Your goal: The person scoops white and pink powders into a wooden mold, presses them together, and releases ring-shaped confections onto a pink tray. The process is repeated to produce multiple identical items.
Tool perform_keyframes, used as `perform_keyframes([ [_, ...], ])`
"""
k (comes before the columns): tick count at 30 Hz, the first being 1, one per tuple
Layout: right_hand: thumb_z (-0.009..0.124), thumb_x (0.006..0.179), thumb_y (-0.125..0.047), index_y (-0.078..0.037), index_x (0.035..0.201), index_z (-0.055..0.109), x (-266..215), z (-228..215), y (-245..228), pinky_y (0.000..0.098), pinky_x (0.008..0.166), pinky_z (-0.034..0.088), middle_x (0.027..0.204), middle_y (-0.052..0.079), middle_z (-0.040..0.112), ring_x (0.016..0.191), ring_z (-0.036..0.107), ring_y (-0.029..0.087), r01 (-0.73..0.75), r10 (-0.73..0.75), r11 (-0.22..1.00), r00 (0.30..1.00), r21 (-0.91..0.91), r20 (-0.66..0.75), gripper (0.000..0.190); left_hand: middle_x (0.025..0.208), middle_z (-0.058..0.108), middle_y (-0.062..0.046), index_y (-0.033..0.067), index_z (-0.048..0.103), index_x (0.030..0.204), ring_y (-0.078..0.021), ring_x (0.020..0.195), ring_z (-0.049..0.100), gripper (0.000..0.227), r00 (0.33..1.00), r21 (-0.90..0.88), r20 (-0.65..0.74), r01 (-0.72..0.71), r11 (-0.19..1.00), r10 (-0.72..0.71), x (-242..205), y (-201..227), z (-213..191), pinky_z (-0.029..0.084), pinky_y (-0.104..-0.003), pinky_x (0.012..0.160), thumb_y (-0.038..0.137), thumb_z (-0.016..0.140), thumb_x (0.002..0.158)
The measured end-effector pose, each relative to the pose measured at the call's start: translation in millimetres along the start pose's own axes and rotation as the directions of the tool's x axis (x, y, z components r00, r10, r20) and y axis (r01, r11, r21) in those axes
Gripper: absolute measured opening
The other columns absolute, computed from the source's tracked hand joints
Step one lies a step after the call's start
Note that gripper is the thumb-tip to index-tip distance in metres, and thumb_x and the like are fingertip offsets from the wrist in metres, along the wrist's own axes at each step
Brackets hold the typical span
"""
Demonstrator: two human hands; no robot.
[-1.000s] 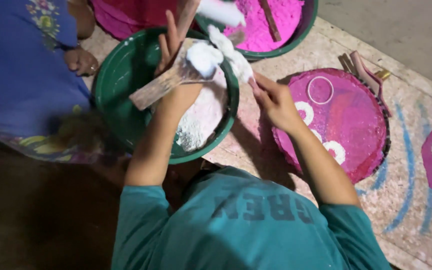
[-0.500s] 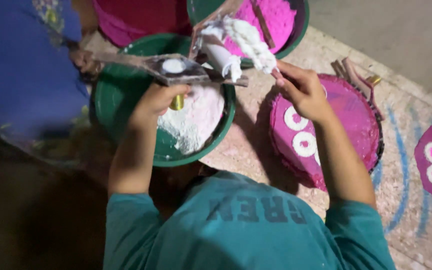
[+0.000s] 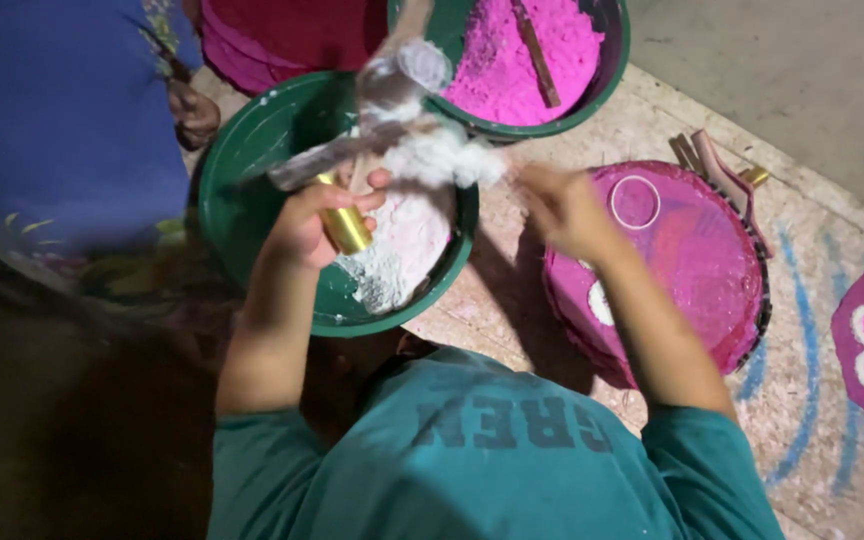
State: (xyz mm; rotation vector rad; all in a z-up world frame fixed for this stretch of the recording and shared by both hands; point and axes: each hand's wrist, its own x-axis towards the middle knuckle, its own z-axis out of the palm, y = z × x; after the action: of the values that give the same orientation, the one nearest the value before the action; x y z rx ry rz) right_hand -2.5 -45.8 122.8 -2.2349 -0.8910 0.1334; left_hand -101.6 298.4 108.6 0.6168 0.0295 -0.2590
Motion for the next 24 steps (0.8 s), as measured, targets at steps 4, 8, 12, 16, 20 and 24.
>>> perform_keyframes([
  [4,0.057,0.101,-0.005,-0.004,0.140,0.059,-2,65,-5,0.0386,0.086,0.057,0.106,0.025,0.072,0.084,0.070,0.030,-0.146,0.129,0.961,0.988,0.233,0.086,0.039,0.102,0.062,-0.006,0.0062,0.063,0.119,-0.0169,0.084,0.063,0.030,0.913,0.410,-0.218,-0.236,0.881,0.346,-28,17,2,0.054,-0.031,0.072,0.008,0.059,0.090],
  [8,0.058,0.098,-0.005,-0.005,0.155,0.045,31,89,-8,0.0430,0.108,0.047,0.134,0.029,0.060,0.121,0.061,0.032,0.090,-0.123,0.965,0.985,0.244,0.120,0.059,0.101,0.061,-0.002,0.0081,0.062,0.118,-0.0147,0.083,0.062,0.030,0.910,0.362,-0.304,-0.163,0.918,0.282,-25,19,-2,0.053,-0.029,0.070,0.007,0.063,0.088],
  [12,0.059,0.101,-0.049,-0.007,0.169,0.015,42,57,-13,0.0446,0.123,0.042,0.163,0.023,0.036,0.147,0.047,0.031,0.232,-0.144,0.681,0.972,0.694,-0.183,0.092,0.100,0.063,-0.006,0.0003,0.060,0.130,-0.0155,0.083,0.062,0.045,0.997,0.071,0.082,-0.002,0.997,-0.004,-4,-46,19,0.052,-0.028,0.071,0.008,0.068,0.086],
  [16,0.054,0.107,-0.067,-0.004,0.168,0.020,-14,5,-34,0.0392,0.094,0.059,0.143,0.030,0.050,0.116,0.066,0.033,0.295,-0.014,-0.111,0.954,0.949,-0.298,0.094,0.114,0.068,-0.013,-0.0092,0.057,0.135,-0.0205,0.098,0.065,0.052,0.883,0.123,0.396,0.222,0.967,-0.253,19,-126,63,0.054,-0.037,0.086,0.008,0.072,0.088],
  [20,0.063,0.100,-0.057,-0.015,0.155,0.035,-59,-73,-49,0.0362,0.069,0.062,0.156,0.025,0.050,0.097,0.073,0.033,0.445,-0.026,0.466,0.871,0.765,-0.491,0.074,0.117,0.069,-0.011,0.0019,0.055,0.137,-0.0236,0.105,0.069,0.056,0.871,0.784,0.478,-0.361,0.505,-0.118,44,-131,89,0.056,-0.041,0.091,0.014,0.077,0.086],
  [24,0.062,0.107,-0.036,-0.015,0.152,0.038,-125,-103,-62,0.0427,0.085,0.067,0.144,0.029,0.054,0.105,0.072,0.036,0.431,-0.276,0.850,0.854,0.303,-0.442,0.054,0.115,0.071,-0.011,0.0050,0.059,0.130,-0.0251,0.104,0.069,0.050,0.826,0.896,0.434,-0.438,0.075,-0.361,65,-138,101,0.055,-0.041,0.090,0.020,0.076,0.086],
])
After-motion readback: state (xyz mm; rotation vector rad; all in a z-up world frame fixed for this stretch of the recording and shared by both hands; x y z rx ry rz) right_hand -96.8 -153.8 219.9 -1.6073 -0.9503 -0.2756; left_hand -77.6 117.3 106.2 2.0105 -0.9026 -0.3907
